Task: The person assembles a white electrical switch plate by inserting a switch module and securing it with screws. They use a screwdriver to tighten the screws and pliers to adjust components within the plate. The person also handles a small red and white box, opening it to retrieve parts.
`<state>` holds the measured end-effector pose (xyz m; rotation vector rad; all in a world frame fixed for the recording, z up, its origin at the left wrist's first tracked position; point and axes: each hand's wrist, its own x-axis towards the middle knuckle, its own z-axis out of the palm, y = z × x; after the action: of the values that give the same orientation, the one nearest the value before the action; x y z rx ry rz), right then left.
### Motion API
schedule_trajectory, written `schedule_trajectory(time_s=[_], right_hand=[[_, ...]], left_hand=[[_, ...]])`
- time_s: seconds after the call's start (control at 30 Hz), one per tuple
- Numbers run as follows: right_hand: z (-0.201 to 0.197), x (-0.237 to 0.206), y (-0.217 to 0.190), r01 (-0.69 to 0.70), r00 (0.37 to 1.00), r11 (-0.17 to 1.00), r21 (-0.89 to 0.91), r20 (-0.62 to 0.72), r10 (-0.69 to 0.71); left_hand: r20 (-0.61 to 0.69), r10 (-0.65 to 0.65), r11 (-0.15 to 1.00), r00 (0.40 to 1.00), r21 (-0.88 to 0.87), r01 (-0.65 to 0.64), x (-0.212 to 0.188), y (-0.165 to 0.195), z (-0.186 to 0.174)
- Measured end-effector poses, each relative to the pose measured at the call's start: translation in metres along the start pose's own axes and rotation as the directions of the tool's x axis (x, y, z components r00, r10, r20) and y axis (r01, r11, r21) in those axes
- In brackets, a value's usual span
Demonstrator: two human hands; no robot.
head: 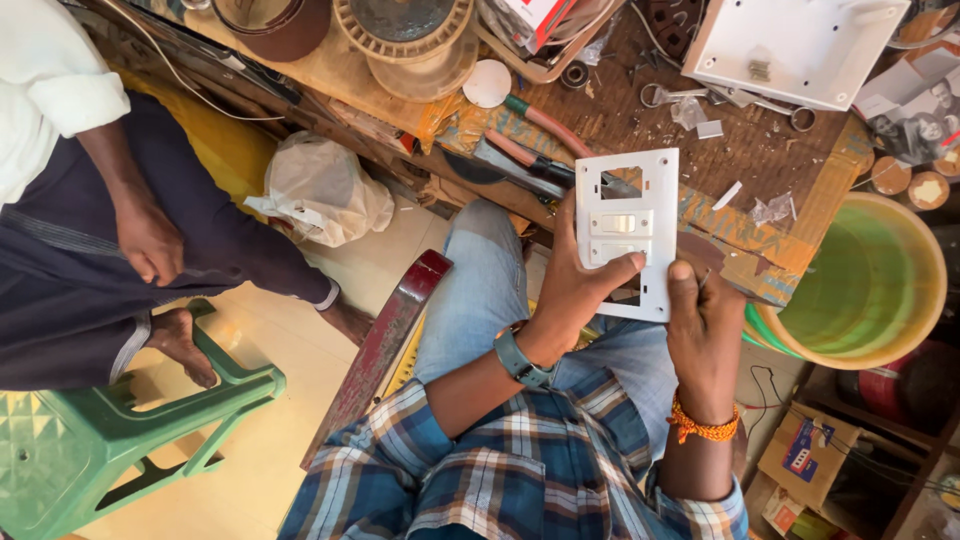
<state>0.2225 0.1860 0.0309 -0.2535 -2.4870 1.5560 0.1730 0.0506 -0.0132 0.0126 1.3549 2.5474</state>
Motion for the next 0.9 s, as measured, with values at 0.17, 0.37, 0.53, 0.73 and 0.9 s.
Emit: schedule_trajectory(time_s=[0.17, 0.37, 0.53, 0.73, 0.9], right_hand=[[-0.036, 0.001, -0.004, -0.114, 0.990, 0.988, 0.103, -0.068, 0.122], [-0.099, 0.054, 0.009, -0.056, 0.998, 0.994, -0.097, 0.028, 0.059], [-0.093, 0.115, 0.030, 0.123, 0.992, 0.919, -0.375, 0.075, -0.102], [-0.063, 0.151, 0.039, 0.402, 0.915, 0.709, -0.579, 0.218, -0.340], [-0.061, 0.147, 0.032, 0.524, 0.852, 0.612, -0.592, 0.348, -0.392]], left_hand=[[0.233, -0.182, 0.936, 0.955, -0.256, 0.241, -0.002, 0.001, -0.017], [0.459, -0.263, 0.665, 0.849, -0.550, 0.504, -0.015, 0.032, -0.048], [0.492, -0.144, 0.666, 0.858, -0.593, 0.452, -0.036, 0.043, -0.064], [0.436, -0.064, 0.613, 0.898, -0.693, 0.380, -0.050, 0.030, -0.076], [0.392, -0.048, 0.598, 0.919, -0.726, 0.340, -0.050, 0.021, -0.085]])
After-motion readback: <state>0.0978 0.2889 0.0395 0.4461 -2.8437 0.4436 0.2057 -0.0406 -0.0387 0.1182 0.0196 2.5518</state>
